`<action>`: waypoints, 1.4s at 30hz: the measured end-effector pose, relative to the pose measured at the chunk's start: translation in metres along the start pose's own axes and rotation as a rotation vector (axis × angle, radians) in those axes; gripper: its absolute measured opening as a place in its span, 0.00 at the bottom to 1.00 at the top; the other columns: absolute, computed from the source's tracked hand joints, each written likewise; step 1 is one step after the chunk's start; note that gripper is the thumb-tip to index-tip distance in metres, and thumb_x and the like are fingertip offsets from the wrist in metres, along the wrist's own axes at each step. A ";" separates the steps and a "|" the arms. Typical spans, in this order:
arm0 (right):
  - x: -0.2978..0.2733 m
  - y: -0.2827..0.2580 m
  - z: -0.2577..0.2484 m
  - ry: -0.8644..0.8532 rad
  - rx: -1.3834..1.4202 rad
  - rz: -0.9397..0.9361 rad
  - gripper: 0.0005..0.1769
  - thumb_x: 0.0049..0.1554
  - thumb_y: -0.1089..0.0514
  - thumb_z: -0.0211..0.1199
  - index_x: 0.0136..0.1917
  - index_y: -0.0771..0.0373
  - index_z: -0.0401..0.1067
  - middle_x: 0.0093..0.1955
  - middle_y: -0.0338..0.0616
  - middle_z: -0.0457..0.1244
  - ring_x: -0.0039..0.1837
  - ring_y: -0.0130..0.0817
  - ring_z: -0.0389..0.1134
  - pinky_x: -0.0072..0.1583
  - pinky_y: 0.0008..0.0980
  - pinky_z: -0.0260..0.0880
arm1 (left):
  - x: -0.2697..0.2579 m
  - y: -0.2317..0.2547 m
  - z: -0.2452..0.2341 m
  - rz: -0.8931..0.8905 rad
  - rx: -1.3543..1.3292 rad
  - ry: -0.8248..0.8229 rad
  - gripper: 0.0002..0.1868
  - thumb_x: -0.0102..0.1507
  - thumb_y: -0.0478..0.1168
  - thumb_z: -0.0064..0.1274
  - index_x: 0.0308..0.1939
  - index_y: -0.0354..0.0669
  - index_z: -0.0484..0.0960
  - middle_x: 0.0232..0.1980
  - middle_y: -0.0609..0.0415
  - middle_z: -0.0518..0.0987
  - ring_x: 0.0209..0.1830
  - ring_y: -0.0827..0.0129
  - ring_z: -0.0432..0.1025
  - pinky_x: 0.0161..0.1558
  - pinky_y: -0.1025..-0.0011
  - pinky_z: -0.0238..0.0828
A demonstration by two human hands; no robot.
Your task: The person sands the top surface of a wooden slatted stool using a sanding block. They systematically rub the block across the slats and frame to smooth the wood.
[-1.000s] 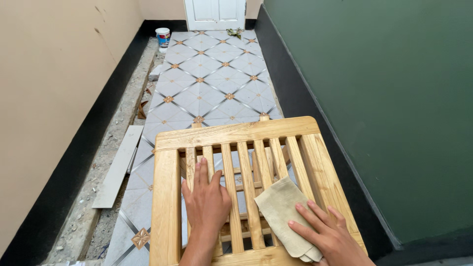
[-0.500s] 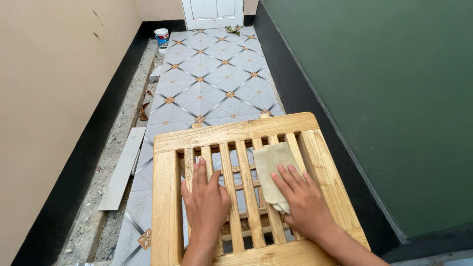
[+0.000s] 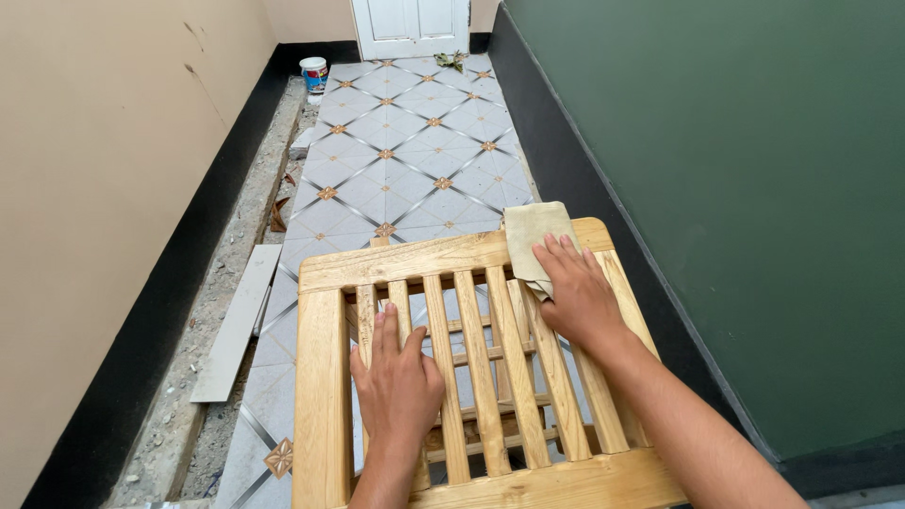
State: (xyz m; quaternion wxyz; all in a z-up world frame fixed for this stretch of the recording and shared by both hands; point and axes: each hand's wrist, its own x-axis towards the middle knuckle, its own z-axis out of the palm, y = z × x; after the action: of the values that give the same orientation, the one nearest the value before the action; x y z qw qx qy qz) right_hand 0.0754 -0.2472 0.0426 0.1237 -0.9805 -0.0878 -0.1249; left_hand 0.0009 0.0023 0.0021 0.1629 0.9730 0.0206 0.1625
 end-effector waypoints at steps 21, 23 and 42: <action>-0.256 0.084 0.074 0.027 -0.188 -0.421 0.37 0.60 0.37 0.46 0.73 0.62 0.61 0.75 0.54 0.54 0.79 0.46 0.50 0.74 0.52 0.44 | 0.000 0.000 0.003 -0.010 0.024 -0.016 0.23 0.59 0.41 0.47 0.58 0.54 0.81 0.78 0.48 0.60 0.78 0.64 0.53 0.71 0.41 0.44; -0.278 0.090 0.096 0.085 -0.297 -0.294 0.30 0.66 0.40 0.33 0.72 0.51 0.65 0.75 0.41 0.59 0.76 0.34 0.57 0.74 0.43 0.49 | 0.000 0.000 0.004 -0.009 0.017 -0.009 0.23 0.59 0.41 0.47 0.58 0.54 0.81 0.78 0.48 0.60 0.78 0.64 0.53 0.72 0.41 0.44; -0.239 0.063 0.081 0.178 -0.270 -0.225 0.33 0.63 0.37 0.34 0.76 0.50 0.56 0.79 0.43 0.51 0.80 0.38 0.49 0.75 0.51 0.44 | 0.000 0.000 0.005 0.017 0.018 0.024 0.21 0.58 0.39 0.49 0.55 0.54 0.83 0.77 0.47 0.61 0.77 0.62 0.55 0.69 0.41 0.47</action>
State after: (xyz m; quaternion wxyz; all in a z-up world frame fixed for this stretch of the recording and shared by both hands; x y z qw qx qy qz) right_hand -0.1220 -0.3192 -0.1111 -0.0163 -0.9573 -0.1681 -0.2348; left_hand 0.0022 0.0008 -0.0027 0.1525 0.9725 0.0156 0.1756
